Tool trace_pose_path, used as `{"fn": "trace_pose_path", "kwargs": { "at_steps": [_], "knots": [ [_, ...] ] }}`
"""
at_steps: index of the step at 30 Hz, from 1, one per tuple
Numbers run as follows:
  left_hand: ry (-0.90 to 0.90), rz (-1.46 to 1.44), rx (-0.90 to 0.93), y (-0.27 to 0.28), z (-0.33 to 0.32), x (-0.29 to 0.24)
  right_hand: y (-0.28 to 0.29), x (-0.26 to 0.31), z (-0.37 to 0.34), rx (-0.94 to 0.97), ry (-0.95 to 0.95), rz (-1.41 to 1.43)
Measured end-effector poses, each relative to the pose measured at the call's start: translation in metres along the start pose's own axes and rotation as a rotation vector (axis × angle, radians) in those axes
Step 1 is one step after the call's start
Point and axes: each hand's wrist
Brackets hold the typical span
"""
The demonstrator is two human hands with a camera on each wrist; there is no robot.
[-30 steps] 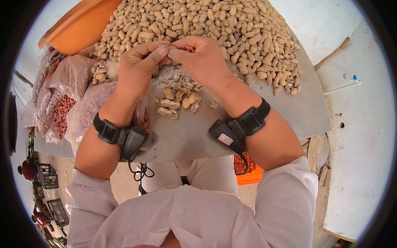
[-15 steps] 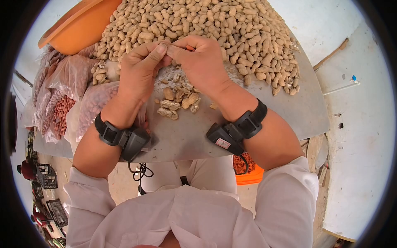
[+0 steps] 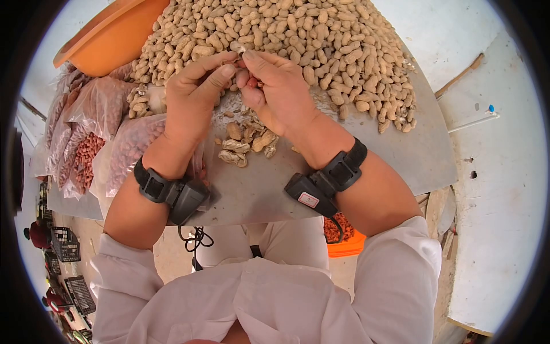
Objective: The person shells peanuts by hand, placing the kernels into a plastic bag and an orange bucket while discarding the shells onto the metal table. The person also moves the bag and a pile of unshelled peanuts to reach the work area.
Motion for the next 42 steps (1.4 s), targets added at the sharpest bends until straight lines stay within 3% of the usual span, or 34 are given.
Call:
{"fn": "trace_pose_path", "kwargs": {
  "at_steps": [10, 22, 25, 28, 31, 40, 42],
  "knots": [
    [-0.333, 0.391, 0.046, 0.003, 0.003, 0.004, 0.006, -0.002, 0.004, -0.021, -0.182, 0.291],
    [-0.456, 0.524, 0.102, 0.004, 0.003, -0.004, 0.007, -0.004, 0.004, -0.01, -0.216, 0.258],
    [-0.399, 0.446, 0.014, 0.005, 0.003, 0.001, 0.006, -0.004, 0.003, -0.041, -0.201, 0.235],
    [-0.182, 0.142, -0.038, 0.009, 0.001, 0.001, 0.012, -0.001, 0.008, -0.089, -0.111, 0.182],
    [-0.024, -0.021, 0.144, 0.012, -0.001, -0.006, 0.021, 0.008, 0.012, -0.16, 0.016, 0.116],
    [0.183, 0.212, 0.424, 0.016, 0.004, -0.005, 0.024, 0.016, 0.011, -0.172, 0.057, 0.103],
    [0.037, 0.566, 0.308, 0.014, 0.006, 0.001, 0.023, 0.017, 0.011, -0.184, 0.046, 0.11]
  ]
}}
Point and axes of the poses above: each hand's wrist, its own z-axis towards the middle knuckle, its own y-axis out of the back of the hand, x = y × z, and after that the axes turned 2 degrees about x, right-handed
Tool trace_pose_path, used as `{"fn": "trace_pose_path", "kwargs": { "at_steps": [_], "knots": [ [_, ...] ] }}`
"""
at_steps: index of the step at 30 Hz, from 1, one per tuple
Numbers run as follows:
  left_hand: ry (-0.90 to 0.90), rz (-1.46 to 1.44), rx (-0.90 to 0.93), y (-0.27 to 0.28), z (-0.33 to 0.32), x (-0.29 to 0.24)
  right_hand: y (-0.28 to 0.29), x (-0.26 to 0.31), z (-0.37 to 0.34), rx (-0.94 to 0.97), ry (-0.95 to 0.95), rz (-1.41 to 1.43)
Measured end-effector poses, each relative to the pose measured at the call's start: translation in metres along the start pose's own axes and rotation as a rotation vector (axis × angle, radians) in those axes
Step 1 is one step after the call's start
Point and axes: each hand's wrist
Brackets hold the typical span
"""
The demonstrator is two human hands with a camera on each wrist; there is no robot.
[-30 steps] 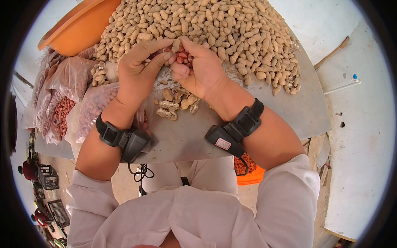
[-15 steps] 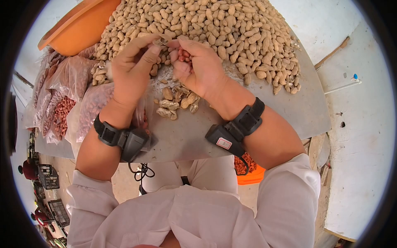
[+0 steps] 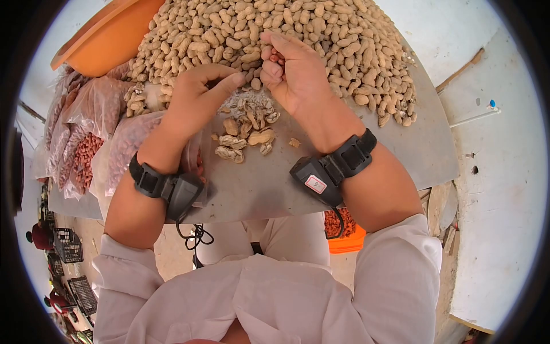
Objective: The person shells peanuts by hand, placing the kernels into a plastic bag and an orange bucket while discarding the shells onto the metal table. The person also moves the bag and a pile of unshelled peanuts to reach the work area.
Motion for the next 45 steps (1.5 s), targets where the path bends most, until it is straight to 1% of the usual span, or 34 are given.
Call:
{"fn": "trace_pose_path", "kwargs": {
  "at_steps": [1, 4, 10, 13, 16, 19, 22, 27, 33, 37, 40, 43, 45],
  "knots": [
    [-0.027, 0.181, -0.077, -0.003, 0.002, 0.003, 0.0, 0.0, 0.0, 0.0, -0.003, -0.001],
    [-0.05, 0.512, -0.037, -0.009, 0.008, 0.015, -0.001, -0.003, 0.0, -0.007, -0.013, -0.006],
    [0.026, 0.722, -0.027, -0.016, 0.01, 0.015, -0.002, -0.008, -0.001, -0.017, -0.008, -0.056],
    [-0.013, 0.748, -0.07, -0.018, 0.011, 0.02, -0.003, -0.008, -0.002, -0.002, -0.009, -0.064],
    [0.045, 0.744, -0.023, -0.016, 0.012, 0.017, -0.005, -0.009, -0.003, 0.023, -0.017, -0.07],
    [0.039, 0.8, -0.038, -0.019, 0.013, 0.018, -0.004, -0.011, -0.002, 0.046, -0.033, -0.065],
    [0.058, 0.812, -0.002, -0.019, 0.015, 0.018, -0.005, -0.012, -0.003, 0.053, -0.039, -0.053],
    [0.045, 0.8, -0.039, -0.021, 0.016, 0.024, -0.003, -0.011, -0.003, 0.094, -0.04, -0.019],
    [0.015, 0.801, -0.038, -0.019, 0.015, 0.023, -0.004, -0.01, -0.003, 0.047, -0.01, -0.07],
    [0.028, 0.816, -0.021, -0.02, 0.015, 0.023, -0.002, -0.011, -0.003, 0.068, -0.002, -0.084],
    [-0.008, 0.771, -0.115, -0.021, 0.013, 0.027, -0.002, -0.01, -0.003, 0.067, 0.0, -0.088],
    [0.021, 0.748, -0.127, -0.02, 0.015, 0.028, -0.002, -0.009, -0.003, 0.062, 0.002, -0.095],
    [0.022, 0.663, -0.157, -0.019, 0.015, 0.028, 0.0, -0.009, -0.001, 0.082, 0.005, -0.103]
  ]
}}
Point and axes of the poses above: each hand's wrist, its own z-axis towards the middle knuckle, its own y-axis out of the back of the hand, x = y × z, and after that the axes turned 2 degrees about x, right-handed
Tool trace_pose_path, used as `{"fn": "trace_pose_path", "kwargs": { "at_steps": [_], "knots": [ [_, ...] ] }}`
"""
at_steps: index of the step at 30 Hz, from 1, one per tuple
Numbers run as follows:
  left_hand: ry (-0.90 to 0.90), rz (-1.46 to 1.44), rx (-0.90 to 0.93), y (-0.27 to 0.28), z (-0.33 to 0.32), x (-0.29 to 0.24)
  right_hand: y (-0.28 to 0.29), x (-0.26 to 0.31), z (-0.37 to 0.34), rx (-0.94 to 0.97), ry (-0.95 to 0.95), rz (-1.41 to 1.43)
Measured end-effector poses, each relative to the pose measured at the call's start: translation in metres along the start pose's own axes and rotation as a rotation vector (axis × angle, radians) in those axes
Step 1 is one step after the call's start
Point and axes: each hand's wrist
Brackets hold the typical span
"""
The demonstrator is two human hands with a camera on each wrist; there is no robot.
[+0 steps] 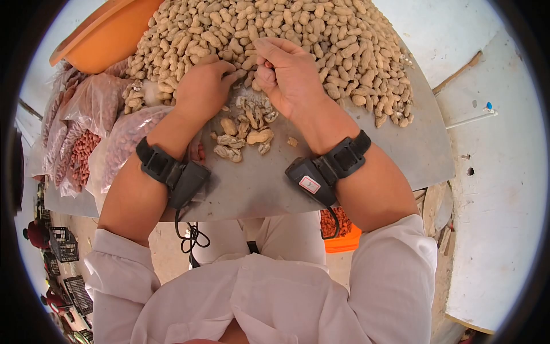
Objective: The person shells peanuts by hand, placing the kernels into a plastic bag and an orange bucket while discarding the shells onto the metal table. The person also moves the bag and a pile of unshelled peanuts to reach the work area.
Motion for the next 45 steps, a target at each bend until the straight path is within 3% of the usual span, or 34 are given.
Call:
{"fn": "trace_pose_path", "kwargs": {
  "at_steps": [4, 9, 16, 19, 22, 25, 33, 42, 45],
  "knots": [
    [-0.051, -0.089, -0.089, 0.004, 0.001, 0.002, 0.0, 0.0, 0.001, -0.048, 0.012, -0.019],
    [-0.047, -0.411, -0.25, 0.007, 0.002, 0.001, -0.001, -0.004, 0.001, -0.144, -0.053, -0.164],
    [-0.153, -0.574, -0.303, 0.019, -0.001, -0.012, -0.006, -0.007, -0.003, -0.055, -0.054, -0.165],
    [-0.066, -0.788, -0.274, 0.015, -0.002, -0.013, -0.007, -0.007, -0.003, -0.012, 0.013, -0.225],
    [0.068, -0.973, -0.075, 0.017, -0.004, -0.011, -0.007, -0.006, -0.003, 0.046, 0.075, -0.327],
    [0.111, -1.045, -0.005, 0.018, -0.004, -0.01, -0.008, -0.005, -0.003, 0.05, 0.101, -0.408],
    [0.083, -1.091, 0.036, 0.022, -0.008, -0.011, -0.018, 0.01, -0.011, 0.077, 0.216, -0.811],
    [0.072, -1.142, 0.011, 0.026, -0.012, -0.02, -0.014, 0.0, -0.01, 0.005, 0.334, -0.854],
    [0.07, -1.258, -0.006, 0.031, -0.012, -0.026, -0.022, -0.006, -0.012, -0.031, 0.301, -0.564]
  ]
}}
Point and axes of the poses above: each hand's wrist, its own z-axis towards the middle knuckle, its own y-axis out of the back of the hand, x = y × z, and after that the axes turned 2 degrees about x, right-handed
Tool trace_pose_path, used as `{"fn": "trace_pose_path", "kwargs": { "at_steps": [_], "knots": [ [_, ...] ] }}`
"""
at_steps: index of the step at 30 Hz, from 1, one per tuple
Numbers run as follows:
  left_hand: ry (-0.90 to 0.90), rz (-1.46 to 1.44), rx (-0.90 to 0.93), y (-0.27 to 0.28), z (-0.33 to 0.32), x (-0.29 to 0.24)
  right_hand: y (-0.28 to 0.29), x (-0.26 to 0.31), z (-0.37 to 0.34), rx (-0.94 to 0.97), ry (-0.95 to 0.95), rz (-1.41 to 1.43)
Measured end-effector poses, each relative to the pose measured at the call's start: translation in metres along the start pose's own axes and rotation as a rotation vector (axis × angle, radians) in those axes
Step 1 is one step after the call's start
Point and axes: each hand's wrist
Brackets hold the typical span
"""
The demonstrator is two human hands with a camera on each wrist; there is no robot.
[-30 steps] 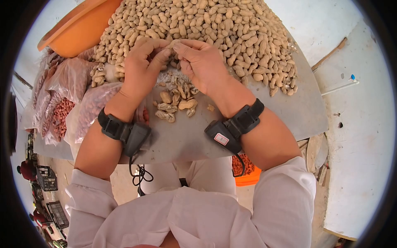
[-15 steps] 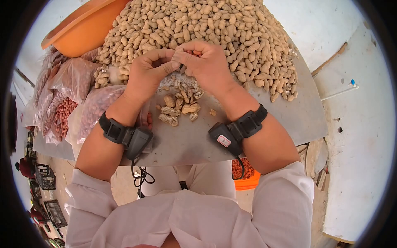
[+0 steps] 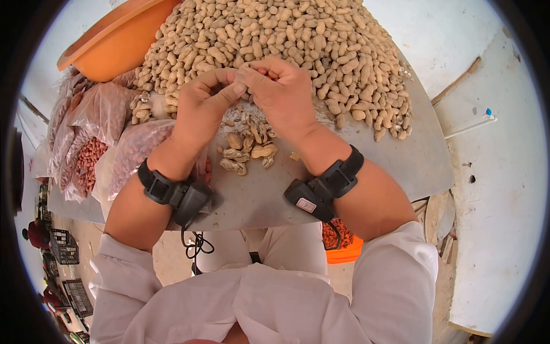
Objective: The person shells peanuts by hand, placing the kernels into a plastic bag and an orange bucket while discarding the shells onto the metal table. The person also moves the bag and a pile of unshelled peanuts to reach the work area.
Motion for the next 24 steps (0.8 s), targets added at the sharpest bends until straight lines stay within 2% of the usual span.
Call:
{"fn": "trace_pose_path", "kwargs": {
  "at_steps": [3, 7, 15, 18, 24],
  "knots": [
    [-0.01, -0.064, -0.046, -0.004, -0.001, 0.0, -0.004, -0.001, -0.001, 0.019, -0.045, 0.25],
    [-0.012, -0.084, -0.089, -0.007, 0.001, 0.002, -0.008, -0.001, -0.003, -0.041, -0.038, 0.306],
    [0.012, -0.327, -0.109, -0.007, 0.004, 0.009, -0.007, -0.005, -0.003, -0.049, -0.056, 0.428],
    [0.022, -0.393, -0.102, -0.005, 0.004, 0.009, -0.003, -0.007, -0.001, 0.012, -0.108, 0.509],
    [0.027, -0.396, -0.099, -0.004, 0.004, 0.006, -0.002, -0.006, 0.0, 0.018, -0.231, 0.635]
  ]
}}
Point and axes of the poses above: each hand's wrist, its own z-axis towards the middle knuckle, its own y-axis out of the back of the hand, x = y × z, and after that the axes turned 2 degrees about x, right-handed
